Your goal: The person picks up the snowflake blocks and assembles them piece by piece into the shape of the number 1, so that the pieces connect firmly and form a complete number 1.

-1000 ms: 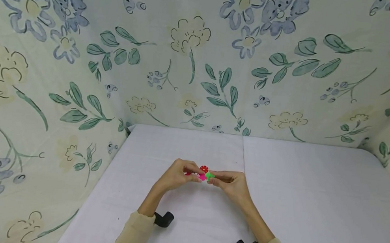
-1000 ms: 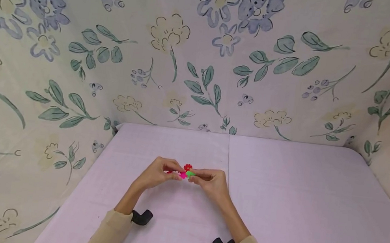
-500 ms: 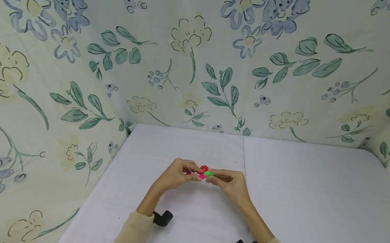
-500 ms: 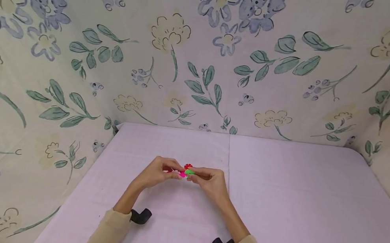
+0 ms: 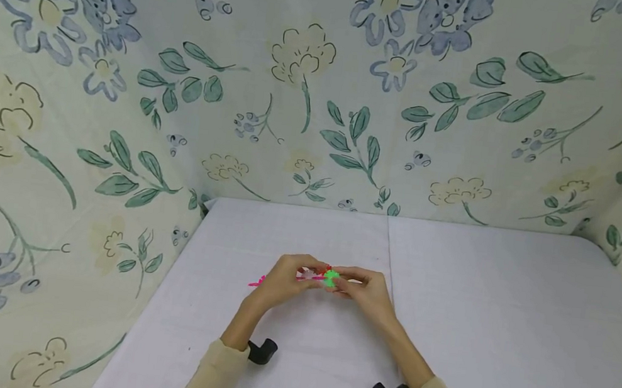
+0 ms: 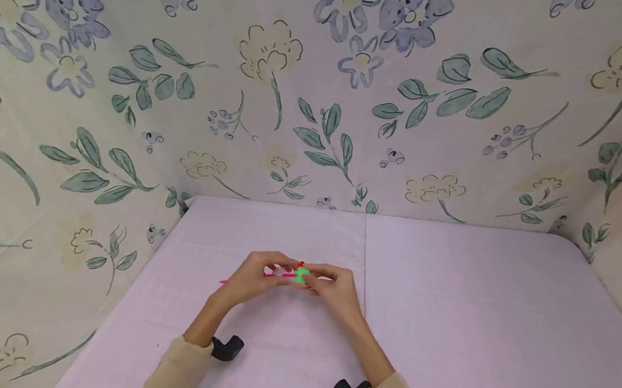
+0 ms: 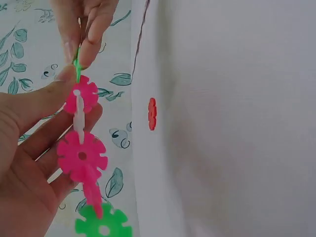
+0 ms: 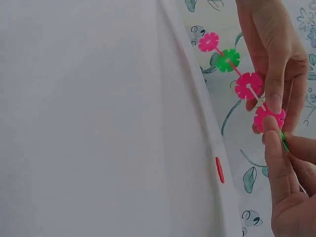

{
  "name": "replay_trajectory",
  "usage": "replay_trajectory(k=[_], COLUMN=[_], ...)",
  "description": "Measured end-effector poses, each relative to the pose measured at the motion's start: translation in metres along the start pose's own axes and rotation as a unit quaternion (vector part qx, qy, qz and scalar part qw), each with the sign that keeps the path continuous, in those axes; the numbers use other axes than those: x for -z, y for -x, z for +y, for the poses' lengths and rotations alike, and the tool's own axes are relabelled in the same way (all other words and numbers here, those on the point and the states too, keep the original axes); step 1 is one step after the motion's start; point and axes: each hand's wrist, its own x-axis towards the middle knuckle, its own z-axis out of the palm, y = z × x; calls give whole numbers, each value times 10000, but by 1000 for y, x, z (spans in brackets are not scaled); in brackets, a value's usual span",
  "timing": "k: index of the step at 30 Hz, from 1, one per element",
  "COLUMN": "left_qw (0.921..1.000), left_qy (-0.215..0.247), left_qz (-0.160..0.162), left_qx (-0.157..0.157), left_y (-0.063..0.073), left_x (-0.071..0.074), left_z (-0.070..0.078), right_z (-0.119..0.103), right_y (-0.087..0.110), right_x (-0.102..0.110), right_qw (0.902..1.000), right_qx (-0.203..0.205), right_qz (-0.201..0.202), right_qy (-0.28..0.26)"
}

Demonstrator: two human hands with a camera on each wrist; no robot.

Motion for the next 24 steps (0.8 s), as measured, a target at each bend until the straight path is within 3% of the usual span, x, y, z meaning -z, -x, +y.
replay_trajectory(k=[12,17,20,24], left_qw=[9989,9983,9976,9969], left_qy=[39,-8,74,153], left_qz=[456,543,606,693], left_qx=[-50,199,324,340], left_y=[0,1,2,3], left_x=[-7,-6,-4,-1], left_z=[0,-7,-11,-13], right_z=[-1,1,6,11], right_y=[-8,-16,-25,-38], right_x=[-10,-7,-4,-3], right_qw=[9968,9962,9944,9910], right_qx=[-768,-836,-767,-548], right_qz=[55,211,452,415], right_qy=[-221,139,568,1144])
